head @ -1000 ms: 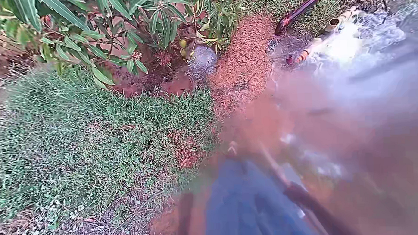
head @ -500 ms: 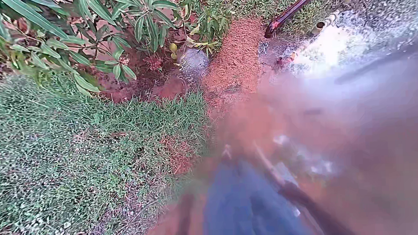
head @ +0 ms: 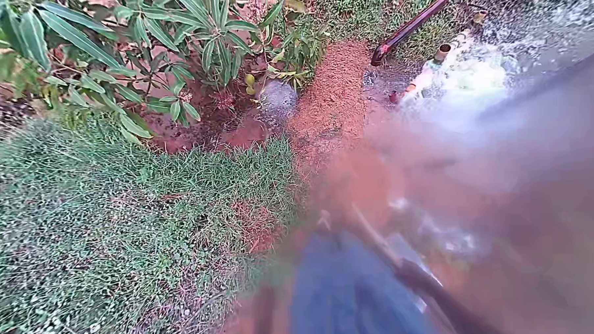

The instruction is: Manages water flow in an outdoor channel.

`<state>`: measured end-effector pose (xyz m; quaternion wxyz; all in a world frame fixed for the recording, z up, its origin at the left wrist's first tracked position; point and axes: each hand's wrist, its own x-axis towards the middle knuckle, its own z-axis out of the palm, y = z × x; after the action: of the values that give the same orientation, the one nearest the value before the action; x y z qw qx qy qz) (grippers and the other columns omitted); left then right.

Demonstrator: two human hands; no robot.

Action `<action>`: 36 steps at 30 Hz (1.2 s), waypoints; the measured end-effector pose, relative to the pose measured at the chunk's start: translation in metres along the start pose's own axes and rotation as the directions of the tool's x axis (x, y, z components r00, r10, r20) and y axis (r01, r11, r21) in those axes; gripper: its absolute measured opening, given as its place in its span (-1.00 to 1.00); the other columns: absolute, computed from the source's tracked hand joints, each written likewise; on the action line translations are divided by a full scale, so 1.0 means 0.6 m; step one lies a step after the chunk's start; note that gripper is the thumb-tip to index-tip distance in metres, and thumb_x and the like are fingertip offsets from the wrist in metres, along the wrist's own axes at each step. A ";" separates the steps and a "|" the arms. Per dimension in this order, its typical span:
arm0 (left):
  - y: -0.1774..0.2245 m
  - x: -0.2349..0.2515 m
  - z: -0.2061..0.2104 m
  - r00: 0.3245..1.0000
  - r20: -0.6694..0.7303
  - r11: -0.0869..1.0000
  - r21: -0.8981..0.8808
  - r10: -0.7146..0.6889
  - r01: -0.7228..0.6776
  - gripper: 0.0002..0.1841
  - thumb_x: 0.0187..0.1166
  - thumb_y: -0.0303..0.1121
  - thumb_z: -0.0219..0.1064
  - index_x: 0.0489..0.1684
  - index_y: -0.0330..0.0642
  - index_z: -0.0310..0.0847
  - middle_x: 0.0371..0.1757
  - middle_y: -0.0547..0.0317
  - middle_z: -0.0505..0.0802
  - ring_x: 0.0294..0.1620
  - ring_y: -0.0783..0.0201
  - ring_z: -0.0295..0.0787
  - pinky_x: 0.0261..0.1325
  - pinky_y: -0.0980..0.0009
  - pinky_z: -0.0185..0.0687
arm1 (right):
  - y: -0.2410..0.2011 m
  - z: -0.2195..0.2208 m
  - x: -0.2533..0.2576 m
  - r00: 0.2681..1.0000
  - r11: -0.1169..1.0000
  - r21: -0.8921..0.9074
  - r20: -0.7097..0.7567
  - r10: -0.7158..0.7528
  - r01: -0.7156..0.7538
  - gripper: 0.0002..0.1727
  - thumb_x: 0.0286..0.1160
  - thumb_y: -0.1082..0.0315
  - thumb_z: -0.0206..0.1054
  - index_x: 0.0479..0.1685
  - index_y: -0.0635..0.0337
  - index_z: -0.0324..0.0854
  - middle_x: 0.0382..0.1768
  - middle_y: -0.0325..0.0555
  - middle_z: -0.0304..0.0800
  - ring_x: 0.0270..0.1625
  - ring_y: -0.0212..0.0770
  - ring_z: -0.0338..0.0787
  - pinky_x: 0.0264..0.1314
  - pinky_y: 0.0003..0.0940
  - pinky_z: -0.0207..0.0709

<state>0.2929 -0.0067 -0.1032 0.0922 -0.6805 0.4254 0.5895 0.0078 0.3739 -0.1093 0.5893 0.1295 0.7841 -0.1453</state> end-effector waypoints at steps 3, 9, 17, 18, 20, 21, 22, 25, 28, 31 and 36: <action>-0.012 -0.013 -0.011 1.000 -0.006 1.000 0.017 -0.008 0.008 -0.54 0.93 -0.30 -0.14 0.61 -0.47 0.26 0.44 -0.41 0.65 0.30 -0.18 0.73 0.26 -0.02 0.64 | 0.008 0.012 -0.016 1.000 1.000 0.011 0.006 -0.008 0.008 -0.61 0.56 0.24 0.43 0.23 0.23 0.50 -0.45 -0.14 0.63 -0.55 -0.26 0.61 -0.48 -0.30 0.55; -0.059 -0.008 -0.045 0.999 0.017 0.999 0.002 0.045 -0.045 -0.51 0.94 -0.24 -0.16 0.61 -0.47 0.27 0.46 -0.41 0.64 0.32 -0.18 0.73 0.26 -0.02 0.67 | -0.007 0.033 -0.088 1.000 0.998 -0.063 0.017 0.011 -0.010 -0.70 0.64 0.21 0.35 0.17 0.17 0.51 -0.45 -0.24 0.53 -0.54 -0.36 0.51 -0.44 -0.38 0.47; -0.031 -0.048 -0.063 0.999 -0.003 0.996 -0.065 -0.055 0.054 -0.52 0.94 -0.28 -0.16 0.66 -0.43 0.23 0.53 -0.38 0.59 0.44 -0.19 0.64 0.40 -0.06 0.55 | 0.003 0.049 -0.114 1.000 0.995 -0.101 0.018 0.015 -0.014 -0.69 0.71 0.26 0.28 0.22 0.30 0.55 -0.37 -0.13 0.63 -0.47 -0.29 0.56 -0.35 -0.31 0.49; -0.043 -0.037 -0.065 0.999 -0.014 0.997 -0.070 -0.031 0.030 -0.52 0.94 -0.28 -0.15 0.65 -0.45 0.24 0.51 -0.41 0.60 0.40 -0.20 0.66 0.37 -0.08 0.58 | 0.006 0.052 -0.111 1.000 0.994 -0.107 0.013 0.018 -0.016 -0.68 0.70 0.25 0.30 0.22 0.28 0.55 -0.35 -0.13 0.64 -0.44 -0.29 0.57 -0.32 -0.30 0.50; -0.064 -0.013 -0.068 0.999 -0.033 0.996 -0.086 0.000 -0.003 -0.53 0.93 -0.28 -0.15 0.62 -0.47 0.27 0.46 -0.43 0.63 0.33 -0.21 0.71 0.29 -0.09 0.62 | 0.025 0.059 -0.088 1.000 0.993 -0.121 -0.011 0.003 -0.005 -0.71 0.68 0.20 0.31 0.15 0.23 0.57 -0.41 -0.17 0.63 -0.49 -0.31 0.58 -0.40 -0.31 0.50; -0.060 -0.014 -0.068 1.000 -0.030 0.996 -0.093 -0.004 0.001 -0.54 0.93 -0.29 -0.14 0.61 -0.45 0.27 0.45 -0.42 0.64 0.33 -0.20 0.71 0.30 -0.08 0.61 | 0.028 0.059 -0.083 1.000 0.993 -0.122 -0.014 -0.004 0.002 -0.70 0.69 0.19 0.30 0.16 0.23 0.57 -0.42 -0.16 0.64 -0.50 -0.30 0.59 -0.40 -0.29 0.51; -0.055 -0.018 -0.068 1.000 -0.021 0.995 -0.095 -0.009 0.007 -0.54 0.93 -0.29 -0.14 0.62 -0.44 0.26 0.46 -0.41 0.63 0.34 -0.20 0.69 0.33 -0.08 0.60 | 0.030 0.057 -0.080 1.000 0.992 -0.129 -0.005 -0.013 0.012 -0.66 0.71 0.17 0.29 0.21 0.24 0.56 -0.38 -0.14 0.65 -0.47 -0.28 0.60 -0.37 -0.27 0.52; -0.097 0.034 -0.079 0.998 -0.020 0.995 -0.079 0.053 -0.055 -0.51 0.93 -0.22 -0.14 0.59 -0.43 0.31 0.38 -0.38 0.70 0.24 -0.17 0.77 0.18 -0.07 0.69 | 0.036 0.053 -0.062 0.999 0.988 -0.151 0.016 -0.041 0.043 -0.59 0.69 0.14 0.30 0.27 0.29 0.57 -0.27 -0.02 0.72 -0.37 -0.18 0.67 -0.22 -0.18 0.60; -0.110 0.060 -0.084 0.999 -0.010 0.997 -0.058 0.047 -0.047 -0.49 0.92 -0.16 -0.14 0.60 -0.37 0.34 0.37 -0.31 0.72 0.23 -0.13 0.77 0.19 -0.08 0.66 | 0.021 0.050 -0.074 0.999 0.989 -0.143 -0.017 -0.039 0.036 -0.60 0.63 0.16 0.35 0.24 0.26 0.56 -0.29 -0.05 0.68 -0.39 -0.22 0.62 -0.27 -0.22 0.54; -0.119 0.068 -0.085 0.989 -0.026 0.985 -0.087 0.146 -0.147 -0.47 0.91 -0.16 -0.12 0.58 -0.46 0.33 0.30 -0.40 0.72 0.19 -0.19 0.78 0.18 -0.09 0.69 | 0.013 0.042 -0.078 0.999 0.989 -0.137 -0.004 -0.051 0.050 -0.62 0.59 0.20 0.38 0.23 0.24 0.55 -0.36 -0.12 0.64 -0.44 -0.26 0.60 -0.31 -0.27 0.53; -0.049 -0.015 -0.072 0.995 -0.028 0.990 -0.101 0.094 -0.096 -0.49 0.94 -0.24 -0.17 0.65 -0.47 0.22 0.43 -0.48 0.62 0.30 -0.24 0.71 0.32 -0.09 0.60 | 0.022 0.041 -0.066 0.998 0.997 -0.031 -0.001 -0.069 0.069 -0.58 0.54 0.27 0.44 0.27 0.29 0.52 -0.33 -0.05 0.63 -0.44 -0.20 0.57 -0.35 -0.21 0.51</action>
<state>0.3448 -0.0111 -0.0941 0.0241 -0.6701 0.4274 0.6064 0.0452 0.3754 -0.0787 0.5853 0.0935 0.7907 -0.1534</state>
